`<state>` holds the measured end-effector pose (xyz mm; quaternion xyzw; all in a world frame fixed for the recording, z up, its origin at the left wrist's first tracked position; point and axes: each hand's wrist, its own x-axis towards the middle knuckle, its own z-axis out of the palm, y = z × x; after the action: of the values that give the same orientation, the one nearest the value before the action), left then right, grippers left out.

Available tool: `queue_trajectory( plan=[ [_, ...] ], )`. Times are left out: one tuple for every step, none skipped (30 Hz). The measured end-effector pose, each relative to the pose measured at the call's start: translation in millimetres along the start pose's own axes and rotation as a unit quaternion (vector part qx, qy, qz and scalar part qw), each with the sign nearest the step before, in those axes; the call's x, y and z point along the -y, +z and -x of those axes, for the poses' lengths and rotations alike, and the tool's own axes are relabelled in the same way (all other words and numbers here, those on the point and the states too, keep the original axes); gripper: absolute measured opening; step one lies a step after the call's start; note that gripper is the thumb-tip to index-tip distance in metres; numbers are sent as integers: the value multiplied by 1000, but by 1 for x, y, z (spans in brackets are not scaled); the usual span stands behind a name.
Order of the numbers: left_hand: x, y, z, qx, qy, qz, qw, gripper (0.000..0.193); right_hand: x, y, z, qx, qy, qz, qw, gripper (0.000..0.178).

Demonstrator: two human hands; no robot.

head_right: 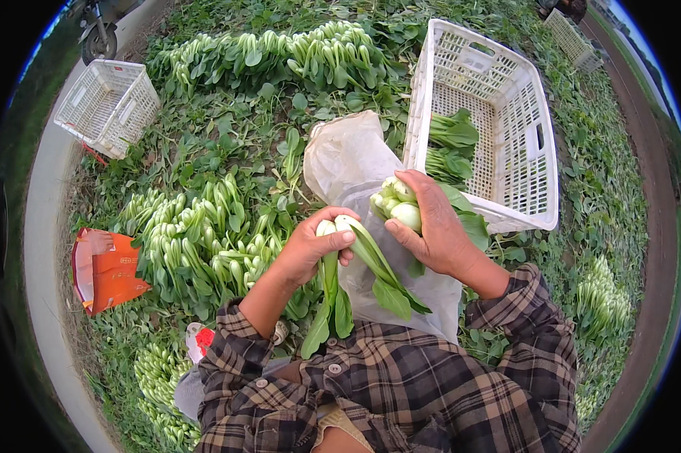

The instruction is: The person gathers small green vegetables from a pile on the ground, arranges them into bundles, and secures them with rubber bands. The person places the finished bundles into a white plastic crate.

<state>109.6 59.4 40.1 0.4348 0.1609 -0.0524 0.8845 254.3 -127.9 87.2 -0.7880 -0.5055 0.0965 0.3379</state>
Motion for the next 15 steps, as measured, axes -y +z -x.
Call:
queue_trajectory(
  plan=[
    [9,13,-2,1,5,6,1000,38,0,-1,1,-3,-4,-4,1000,64],
    [14,25,-3,-8,23,22,999,38,0,-1,2,-6,-8,-8,1000,63],
    [16,33,-1,-17,38,37,998,39,0,-1,3,-7,-10,-13,1000,62],
    [17,35,0,-20,46,-7,999,39,1,-2,4,-4,-12,-13,1000,60],
    [18,34,0,-24,53,-52,997,39,1,-4,4,-2,-14,-16,1000,60],
    [19,34,0,-30,59,-95,993,38,1,-4,4,1,-16,-20,1000,60],
    [20,34,0,-34,54,-125,990,38,1,-4,4,5,-17,-24,1000,59],
    [20,34,-1,-37,48,-155,986,38,2,-4,3,9,-15,-20,1000,59],
    [20,35,-1,-40,41,-184,981,38,2,-4,3,14,-12,-16,1000,59],
    [20,38,-2,-39,53,-166,984,36,2,-4,3,18,-9,-12,1000,59],
    [20,41,-4,-37,65,-149,986,35,3,-4,1,22,-13,-12,1000,64],
    [21,44,-5,-35,77,-130,988,34,5,-4,0,27,-16,-12,999,69],
    [24,44,-8,-43,79,-101,991,33,7,-5,-1,31,-20,-11,999,74],
    [29,42,-12,-51,80,-71,993,33,9,-7,-1,38,-31,7,999,81],
    [30,42,-14,-59,81,-42,994,32,13,-10,0,44,-42,24,998,88]
  ],
)
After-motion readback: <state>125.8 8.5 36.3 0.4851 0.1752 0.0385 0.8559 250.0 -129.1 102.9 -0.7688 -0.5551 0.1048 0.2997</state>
